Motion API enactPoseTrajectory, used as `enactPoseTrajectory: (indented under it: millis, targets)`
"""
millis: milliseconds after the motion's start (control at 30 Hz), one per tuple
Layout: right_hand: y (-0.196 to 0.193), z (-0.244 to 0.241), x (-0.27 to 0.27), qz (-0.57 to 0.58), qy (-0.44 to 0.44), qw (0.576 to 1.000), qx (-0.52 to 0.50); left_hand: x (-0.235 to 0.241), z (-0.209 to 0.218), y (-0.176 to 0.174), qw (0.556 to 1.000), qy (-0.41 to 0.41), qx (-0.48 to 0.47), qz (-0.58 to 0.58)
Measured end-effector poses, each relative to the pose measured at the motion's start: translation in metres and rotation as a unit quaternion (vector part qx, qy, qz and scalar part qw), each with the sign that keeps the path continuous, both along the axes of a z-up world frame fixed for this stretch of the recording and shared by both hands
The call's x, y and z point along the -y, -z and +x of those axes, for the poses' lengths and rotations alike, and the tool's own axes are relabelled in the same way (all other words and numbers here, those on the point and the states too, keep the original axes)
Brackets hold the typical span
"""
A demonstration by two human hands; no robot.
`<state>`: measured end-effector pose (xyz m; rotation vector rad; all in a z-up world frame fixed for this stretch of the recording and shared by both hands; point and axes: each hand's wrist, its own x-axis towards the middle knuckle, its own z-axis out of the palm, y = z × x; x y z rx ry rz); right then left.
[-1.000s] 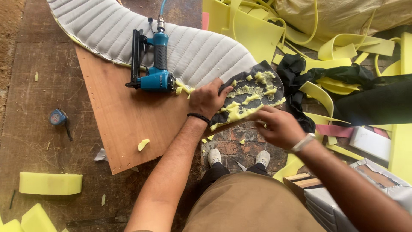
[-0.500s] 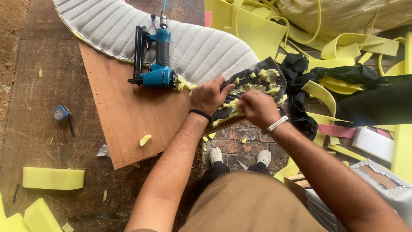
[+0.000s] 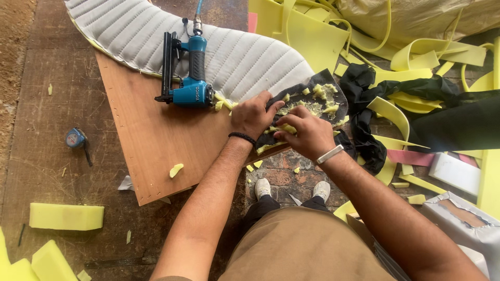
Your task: The person staples a gray quilted fabric onto a curved wooden frame using a pneumatic staple gun. They repeatedly pull and smooth the fabric, then remove excess yellow foam from the edges by hand. The work continues along the length of the frame, with the person adjusting the fabric and foam as needed.
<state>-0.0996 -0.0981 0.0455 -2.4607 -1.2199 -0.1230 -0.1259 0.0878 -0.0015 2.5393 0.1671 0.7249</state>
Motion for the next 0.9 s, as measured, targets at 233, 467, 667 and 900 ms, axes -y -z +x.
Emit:
enactPoseTrajectory:
  millis: [233, 467, 667, 900]
  targets:
    - [0.038, 0.018, -0.001, 0.081, 0.087, 0.992, 0.030, 0.003, -0.002, -0.001, 1.000, 0.013, 0.025, 0.001]
    - [0.034, 0.041, 0.024, 0.215, 0.168, 0.928, -0.253, 0.002, -0.004, -0.003, 1.000, -0.014, 0.013, -0.004]
    - [0.011, 0.039, 0.060, 0.307, 0.192, 0.891, -0.273, 0.001, -0.001, -0.006, 0.999, -0.026, 0.017, -0.013]
    - [0.012, 0.047, 0.072, 0.176, 0.108, 0.970, -0.127, 0.003, 0.001, -0.004, 0.999, -0.023, 0.008, -0.036]
